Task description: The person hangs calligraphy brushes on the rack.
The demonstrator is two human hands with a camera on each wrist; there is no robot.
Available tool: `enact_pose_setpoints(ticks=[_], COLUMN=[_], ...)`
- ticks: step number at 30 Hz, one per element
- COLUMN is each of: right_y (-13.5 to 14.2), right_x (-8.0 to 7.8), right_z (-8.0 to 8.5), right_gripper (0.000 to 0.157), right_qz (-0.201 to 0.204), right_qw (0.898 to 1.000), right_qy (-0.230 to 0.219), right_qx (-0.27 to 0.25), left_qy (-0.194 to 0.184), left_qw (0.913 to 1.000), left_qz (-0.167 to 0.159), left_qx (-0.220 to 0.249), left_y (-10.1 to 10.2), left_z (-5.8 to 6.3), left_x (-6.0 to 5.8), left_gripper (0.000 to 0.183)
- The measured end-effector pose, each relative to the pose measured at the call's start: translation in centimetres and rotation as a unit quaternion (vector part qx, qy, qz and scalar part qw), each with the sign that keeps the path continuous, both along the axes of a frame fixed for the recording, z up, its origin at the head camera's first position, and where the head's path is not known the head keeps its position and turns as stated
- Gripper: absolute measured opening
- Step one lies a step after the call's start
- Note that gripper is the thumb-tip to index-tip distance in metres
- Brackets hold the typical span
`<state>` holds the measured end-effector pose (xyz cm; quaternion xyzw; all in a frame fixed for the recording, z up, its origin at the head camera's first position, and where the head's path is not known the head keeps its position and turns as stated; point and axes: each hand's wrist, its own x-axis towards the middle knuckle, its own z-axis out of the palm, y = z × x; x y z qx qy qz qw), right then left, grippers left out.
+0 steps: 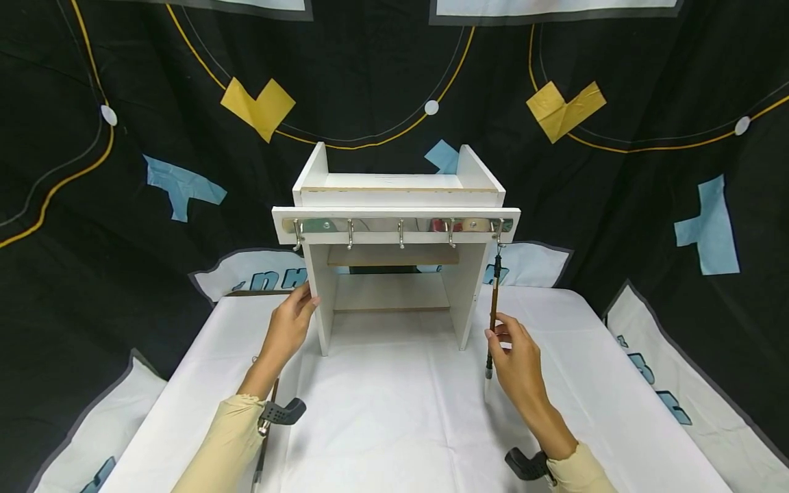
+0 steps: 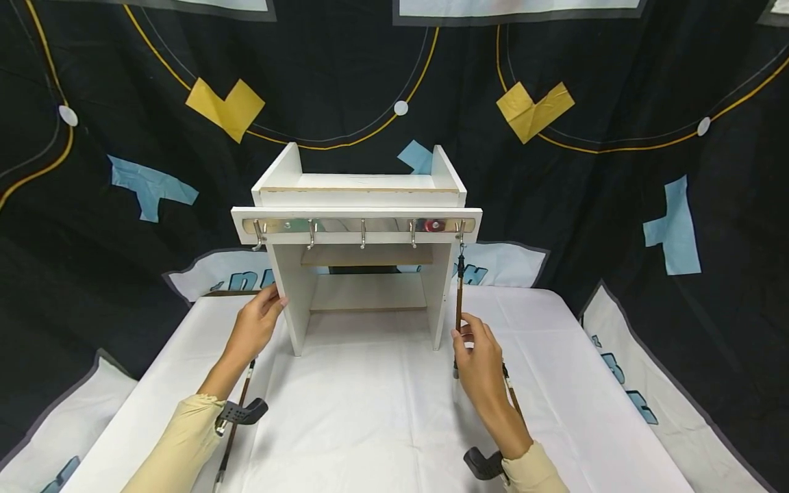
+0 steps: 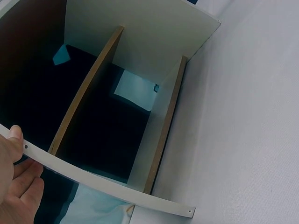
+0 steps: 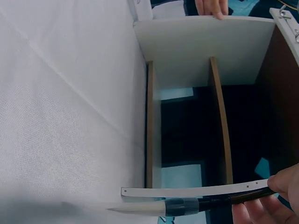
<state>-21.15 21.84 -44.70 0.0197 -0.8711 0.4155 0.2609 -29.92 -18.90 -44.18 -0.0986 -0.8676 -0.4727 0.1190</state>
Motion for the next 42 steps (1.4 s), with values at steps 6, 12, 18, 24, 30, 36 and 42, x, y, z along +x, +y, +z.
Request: enact_pose_setpoints(ticks=[6, 12, 18, 24, 30, 36, 42], right_y=[-0.3, -0.4, -0.4, -0.4, -0.4, -0.3, -0.3], right_x=[-1.2, -2.2, -3.0, -3.6, -3.7, -3.7, -4.0], right_z=[-0.4, -0.7, -1.2, -2.2, -2.7, -2.7, -2.9], right_gripper=[0.034, 0.031, 0.030, 0.029, 0.029, 0.030, 0.029], right_qz=[0.003, 0.009, 0.014, 0.014, 0.013, 0.022, 0.025], right_qw=[1.000, 1.000, 1.000, 1.000, 1.000, 0.999, 0.999], right_qy=[0.006, 0.001, -0.004, 0.004, -0.013, -0.023, -0.023], right_qx=[-0.002, -0.010, -0.012, -0.007, -0.005, -0.007, -0.007], left_qy=[0.007, 0.009, 0.010, 0.013, 0.005, 0.005, -0.001], left_qw=[1.0000, 0.9999, 0.9999, 0.9999, 1.0000, 0.9999, 1.0000], left_qz=[0.002, 0.000, -0.001, -0.002, -0.004, -0.001, 0.001], left_qx=[-0.003, -0.009, -0.008, -0.008, -0.004, -0.011, -0.008], left_y=[-0.1, -0.1, 0.1, 0.2, 0.1, 0.0, -0.1], left_z=[0.1, 0.2, 0.2, 0.2, 0.1, 0.1, -0.1], left_x=[-0.1, -0.2, -0.1, -0.1, -0.2, -0.1, -0.1], left_gripper=[0.060, 0.061, 0.060, 0.059, 0.059, 0.059, 0.060])
